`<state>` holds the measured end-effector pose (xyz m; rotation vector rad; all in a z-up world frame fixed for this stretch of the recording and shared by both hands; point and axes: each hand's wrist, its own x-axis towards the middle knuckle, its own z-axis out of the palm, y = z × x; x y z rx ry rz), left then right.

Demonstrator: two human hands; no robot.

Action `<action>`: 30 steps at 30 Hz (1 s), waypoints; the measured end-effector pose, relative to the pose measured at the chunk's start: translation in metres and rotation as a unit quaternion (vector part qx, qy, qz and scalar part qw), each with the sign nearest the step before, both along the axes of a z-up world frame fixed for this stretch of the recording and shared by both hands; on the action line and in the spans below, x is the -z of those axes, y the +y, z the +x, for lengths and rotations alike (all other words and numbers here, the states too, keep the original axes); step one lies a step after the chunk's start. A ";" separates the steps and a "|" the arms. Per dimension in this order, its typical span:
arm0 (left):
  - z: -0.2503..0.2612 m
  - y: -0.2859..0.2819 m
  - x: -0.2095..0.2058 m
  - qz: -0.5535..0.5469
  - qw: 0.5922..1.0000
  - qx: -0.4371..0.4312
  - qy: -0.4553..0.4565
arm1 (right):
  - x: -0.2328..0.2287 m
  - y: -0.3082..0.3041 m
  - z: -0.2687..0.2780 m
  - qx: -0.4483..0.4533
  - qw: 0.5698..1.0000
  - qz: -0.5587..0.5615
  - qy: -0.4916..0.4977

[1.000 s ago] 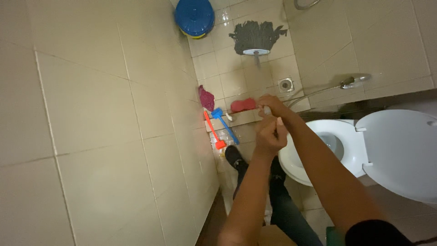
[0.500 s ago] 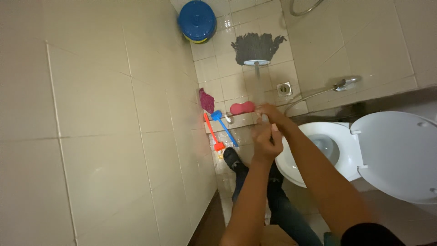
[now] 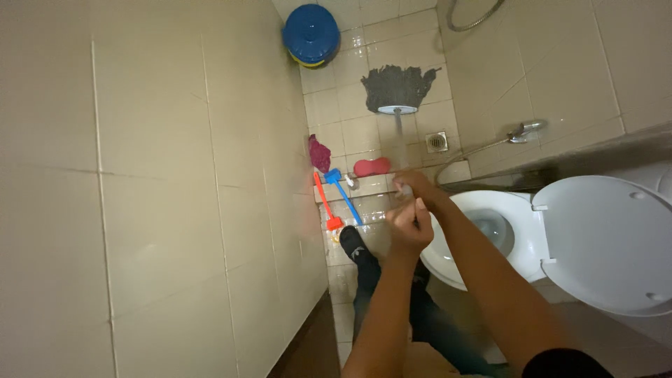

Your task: Cleaning the bathroom floor and mop head using a mop and water spray hose.

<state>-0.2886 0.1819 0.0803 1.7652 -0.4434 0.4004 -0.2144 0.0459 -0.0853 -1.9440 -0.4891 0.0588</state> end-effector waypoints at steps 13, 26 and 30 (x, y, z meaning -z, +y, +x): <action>-0.032 0.003 -0.023 -0.004 0.999 0.004 0.048 | 0.020 0.001 -0.032 0.040 0.998 0.046 -0.023; -0.058 -0.005 0.001 0.003 0.999 -0.036 0.033 | 0.025 0.000 -0.046 -0.014 0.998 -0.035 -0.042; -0.067 -0.004 0.007 0.020 0.999 -0.025 0.008 | 0.017 0.002 -0.059 -0.021 0.999 -0.029 -0.040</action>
